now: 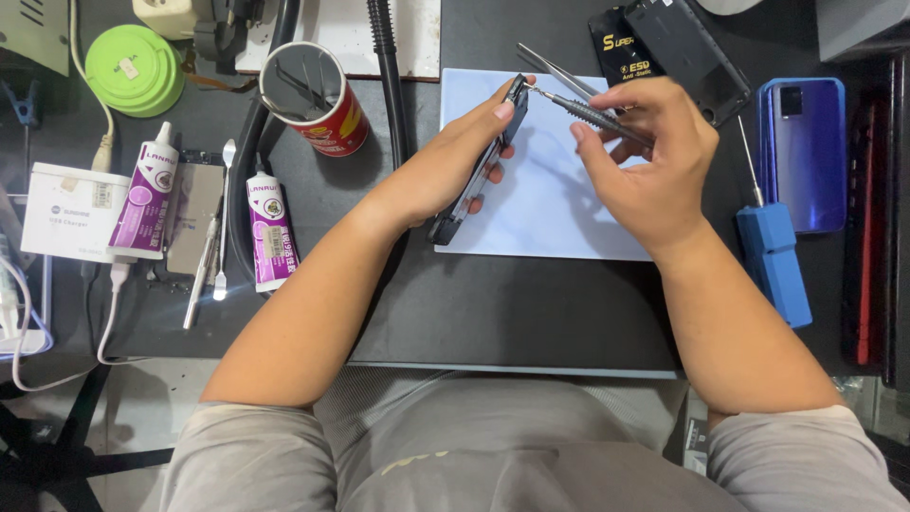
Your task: The person uses a screwdriver and a metal prying tool to remove screws and pry open the back of a smartphone. They then detach the motherboard from the phone body and set it aside on the workbench.
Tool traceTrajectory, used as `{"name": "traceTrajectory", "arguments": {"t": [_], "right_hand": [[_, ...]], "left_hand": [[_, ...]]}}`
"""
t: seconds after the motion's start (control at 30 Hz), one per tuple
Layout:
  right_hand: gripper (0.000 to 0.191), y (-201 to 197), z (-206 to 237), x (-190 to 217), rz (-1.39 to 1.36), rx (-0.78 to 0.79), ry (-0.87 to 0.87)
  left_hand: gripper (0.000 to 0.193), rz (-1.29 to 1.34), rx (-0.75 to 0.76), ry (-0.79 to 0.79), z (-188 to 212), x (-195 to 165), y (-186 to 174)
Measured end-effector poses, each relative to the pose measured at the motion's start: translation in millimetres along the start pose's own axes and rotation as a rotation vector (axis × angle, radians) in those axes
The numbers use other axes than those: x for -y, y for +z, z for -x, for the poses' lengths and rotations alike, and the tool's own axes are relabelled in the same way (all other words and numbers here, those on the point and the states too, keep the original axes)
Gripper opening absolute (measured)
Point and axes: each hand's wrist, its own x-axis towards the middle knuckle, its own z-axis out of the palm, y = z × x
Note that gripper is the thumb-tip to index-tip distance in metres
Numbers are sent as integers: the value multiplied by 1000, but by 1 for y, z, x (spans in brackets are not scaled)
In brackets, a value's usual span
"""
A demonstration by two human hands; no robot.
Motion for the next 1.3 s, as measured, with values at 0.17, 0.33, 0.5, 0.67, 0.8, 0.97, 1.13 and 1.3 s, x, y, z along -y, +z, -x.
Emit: {"name": "traceTrajectory", "arguments": {"t": [0.17,0.33,0.5,0.67,0.8,0.97,1.13,1.3], "right_hand": [[25,0,-3,4,-27,23,27],[21,1,-4,5,-33,19,23],[18,2,-2,3,30,10,58],[23,2,-2,3,4,7,11],[29,-1,-3,5,-12,30,36],[21,1,-4,6,-46,26,56],[23,1,-4,5,-18,15,15],[24,-1,-4,4,64,19,-1]], "left_hand": [[67,25,2,19,-2,2,-1],[67,21,0,10,-3,4,-2],[68,52,25,50,-2,4,-3],[68,36,3,10,-2,4,-3],[68,35,10,27,-2,4,-3],[69,23,8,36,-3,5,-4],[70,31,0,14,-3,4,-3],[70,27,5,30,-2,4,-3]]}}
